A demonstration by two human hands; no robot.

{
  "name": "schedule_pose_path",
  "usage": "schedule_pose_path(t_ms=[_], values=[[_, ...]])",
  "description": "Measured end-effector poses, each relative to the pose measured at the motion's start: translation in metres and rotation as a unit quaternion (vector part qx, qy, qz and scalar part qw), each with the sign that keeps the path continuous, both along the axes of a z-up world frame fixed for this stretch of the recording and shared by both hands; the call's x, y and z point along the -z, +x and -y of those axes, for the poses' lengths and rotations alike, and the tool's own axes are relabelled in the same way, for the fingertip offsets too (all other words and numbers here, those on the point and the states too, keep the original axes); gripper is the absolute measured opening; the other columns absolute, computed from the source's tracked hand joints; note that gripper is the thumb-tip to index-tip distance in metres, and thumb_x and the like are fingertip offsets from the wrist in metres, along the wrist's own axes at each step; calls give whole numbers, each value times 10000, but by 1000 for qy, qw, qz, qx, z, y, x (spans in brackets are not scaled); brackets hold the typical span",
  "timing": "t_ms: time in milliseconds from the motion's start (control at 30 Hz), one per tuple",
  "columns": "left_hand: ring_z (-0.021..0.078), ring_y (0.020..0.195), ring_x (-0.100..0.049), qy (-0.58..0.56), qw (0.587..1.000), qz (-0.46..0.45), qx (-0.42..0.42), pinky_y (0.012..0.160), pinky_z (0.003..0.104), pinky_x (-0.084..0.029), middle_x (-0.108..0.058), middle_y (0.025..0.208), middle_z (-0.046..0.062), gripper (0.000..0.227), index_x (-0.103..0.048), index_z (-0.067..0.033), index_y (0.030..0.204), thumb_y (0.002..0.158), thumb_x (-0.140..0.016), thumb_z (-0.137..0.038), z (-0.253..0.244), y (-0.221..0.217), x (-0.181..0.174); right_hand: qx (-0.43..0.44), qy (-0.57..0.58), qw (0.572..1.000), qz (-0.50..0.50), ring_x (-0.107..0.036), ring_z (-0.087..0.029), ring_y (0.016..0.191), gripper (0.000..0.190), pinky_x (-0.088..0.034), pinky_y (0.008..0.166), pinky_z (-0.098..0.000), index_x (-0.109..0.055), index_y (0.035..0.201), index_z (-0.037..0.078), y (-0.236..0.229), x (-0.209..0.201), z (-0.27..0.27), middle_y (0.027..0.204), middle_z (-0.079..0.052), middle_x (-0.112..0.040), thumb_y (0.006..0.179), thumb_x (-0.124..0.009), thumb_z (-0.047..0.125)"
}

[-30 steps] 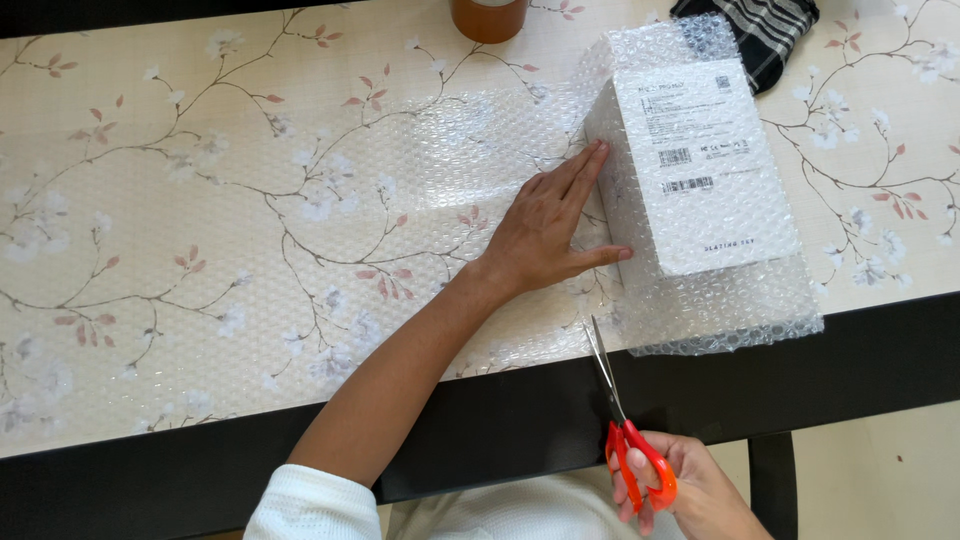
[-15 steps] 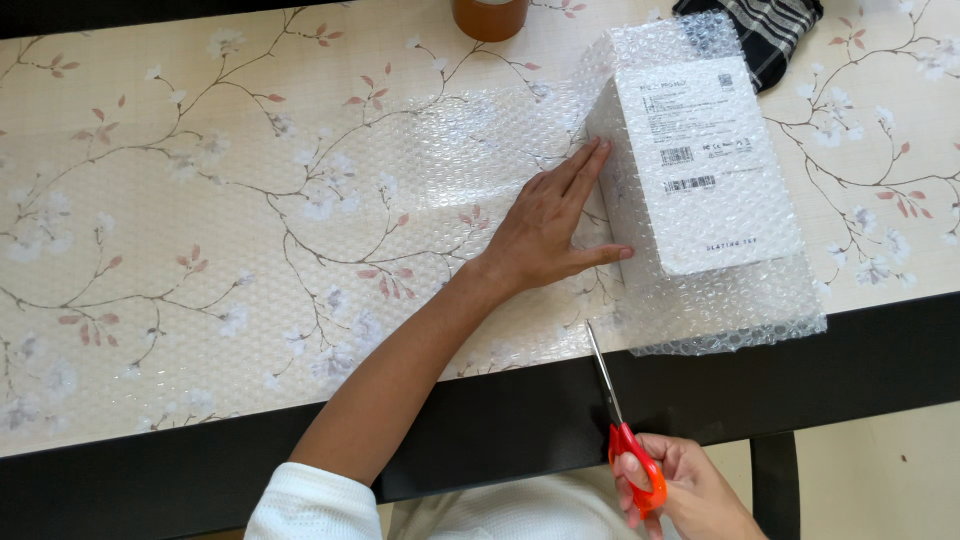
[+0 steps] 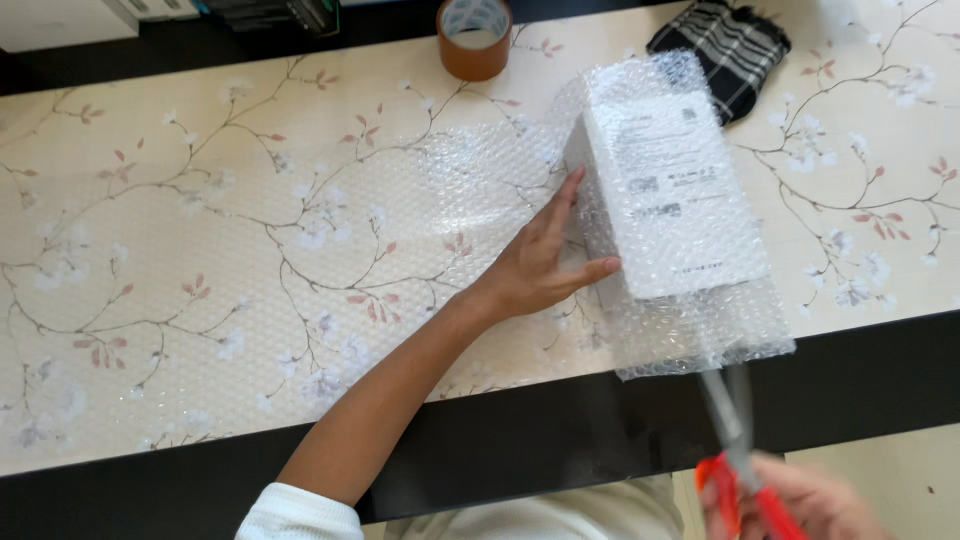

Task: The person unboxes a computer peripheral from its packaging by hand and using scissors, then wraps the box in bubble wrap.

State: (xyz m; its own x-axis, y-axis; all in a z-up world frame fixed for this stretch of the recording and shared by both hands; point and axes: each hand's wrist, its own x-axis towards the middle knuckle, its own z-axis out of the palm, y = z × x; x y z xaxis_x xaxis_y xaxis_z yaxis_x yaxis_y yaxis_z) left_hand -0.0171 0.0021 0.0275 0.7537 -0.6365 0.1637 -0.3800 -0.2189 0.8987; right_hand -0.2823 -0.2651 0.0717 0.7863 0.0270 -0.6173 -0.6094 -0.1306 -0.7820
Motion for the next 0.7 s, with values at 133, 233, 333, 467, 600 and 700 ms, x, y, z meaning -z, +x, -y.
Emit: schedule_pose_path(t_ms=[133,233,333,467,600,700], values=[[406,1584,-230,-48,983,-168,-62,1242,477,-265,-94,1760,191,1125,154,-194,1646,908,-626,-529,10,-10,-10,176,-67,970,154,-788,-495,832,696,-489,523,-509,-703,1238,-167,79,-89,-22,1144,-394,-852,813,-533,358],[353,1590,-257,-38,963,-218,-156,1225,465,-296,-231,1713,234,1061,107,-220,1668,908,-513,-623,25,-20,-29,149,-40,948,280,-802,-445,852,751,-514,511,-434,-640,1245,-145,100,-93,-7,1189,-371,-804,834,-545,477],[406,1607,-146,-75,978,-125,-149,1238,509,-214,-151,1738,227,993,74,-192,1664,944,-429,-654,41,-26,-67,106,48,904,411,-811,-346,860,928,-565,469,-323,-641,1269,-85,97,-80,27,1214,-300,-777,944,-619,785],[336,1627,60,40,986,-58,-148,1280,535,-27,67,1777,142,997,156,-124,1638,967,-379,-632,90,-19,-94,103,109,872,467,-832,-315,898,914,-639,501,-285,-640,1308,-29,80,-66,53,1244,-267,-768,1005,-759,825],[457,1471,-376,7,998,24,-53,1196,560,-287,-363,1651,281,911,-44,-153,1667,947,-601,-116,149,-9,-108,163,18,867,471,-827,-327,886,953,-618,489,-290,-588,1355,-40,59,-61,65,1236,-301,-753,991,-659,837],[405,1359,-516,46,998,-42,-2,1058,486,-482,-490,1542,247,846,-249,-73,1652,862,-479,123,203,8,-120,94,109,861,489,-792,-415,1046,793,-686,619,-367,-517,1418,-93,45,-46,118,1333,-390,-654,1103,-625,626]])
